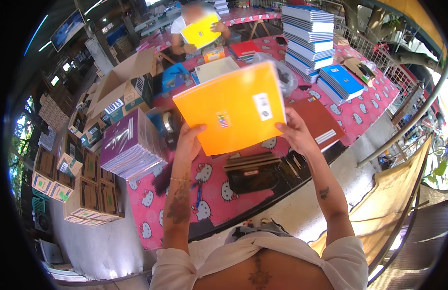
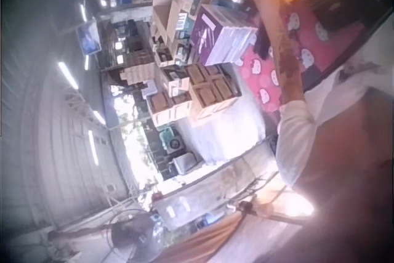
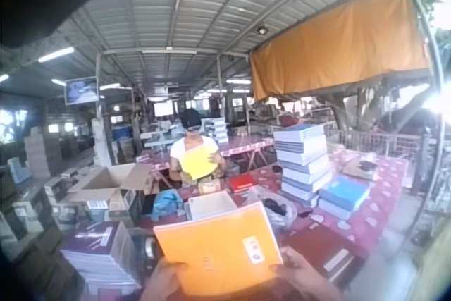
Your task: The person picks up notebooks of various colors from a table, turns them over, and stacks them into groups.
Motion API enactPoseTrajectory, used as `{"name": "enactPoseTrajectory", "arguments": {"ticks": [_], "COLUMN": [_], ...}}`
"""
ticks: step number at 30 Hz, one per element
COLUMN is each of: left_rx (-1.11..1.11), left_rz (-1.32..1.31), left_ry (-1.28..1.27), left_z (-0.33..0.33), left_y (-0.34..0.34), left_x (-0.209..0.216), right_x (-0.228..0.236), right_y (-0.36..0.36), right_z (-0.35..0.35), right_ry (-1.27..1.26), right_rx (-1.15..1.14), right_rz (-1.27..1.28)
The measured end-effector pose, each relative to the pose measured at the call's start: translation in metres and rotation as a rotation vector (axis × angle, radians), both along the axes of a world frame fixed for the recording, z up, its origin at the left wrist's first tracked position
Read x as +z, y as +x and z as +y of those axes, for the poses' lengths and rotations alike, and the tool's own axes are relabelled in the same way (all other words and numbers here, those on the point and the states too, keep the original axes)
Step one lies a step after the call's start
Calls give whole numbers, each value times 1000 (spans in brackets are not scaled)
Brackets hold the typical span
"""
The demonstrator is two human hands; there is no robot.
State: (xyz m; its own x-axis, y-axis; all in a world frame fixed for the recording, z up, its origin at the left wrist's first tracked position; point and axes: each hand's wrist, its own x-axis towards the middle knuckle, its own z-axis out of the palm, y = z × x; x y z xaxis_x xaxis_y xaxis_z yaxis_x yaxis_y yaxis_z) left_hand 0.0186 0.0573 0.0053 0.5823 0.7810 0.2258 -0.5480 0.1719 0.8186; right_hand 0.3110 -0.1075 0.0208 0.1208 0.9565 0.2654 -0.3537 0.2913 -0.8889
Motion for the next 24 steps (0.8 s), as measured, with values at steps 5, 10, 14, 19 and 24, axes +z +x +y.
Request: {"name": "enactPoseTrajectory", "arguments": {"ticks": [5, 10, 14, 19, 24], "left_rx": [143, 142, 268, 338, 341], "left_rz": [456, 528, 493, 208, 242], "left_ry": [429, 427, 428, 167, 105], "left_z": [-75, -92, -94, -105, -113], "left_y": [24, 29, 12, 1, 8], "left_x": [3, -23, -35, -105, -134], "right_x": [-77, -126, -157, -160, -168], "right_y": [26, 31, 14, -27, -31], "right_z": [-55, -66, -61, -49, -55], "right_ry": [-54, -90, -160, -120, -164], "right_rx": [-159, -148, -168, -333, -326], "right_rz": [-194, -128, -139, -227, -333]}}
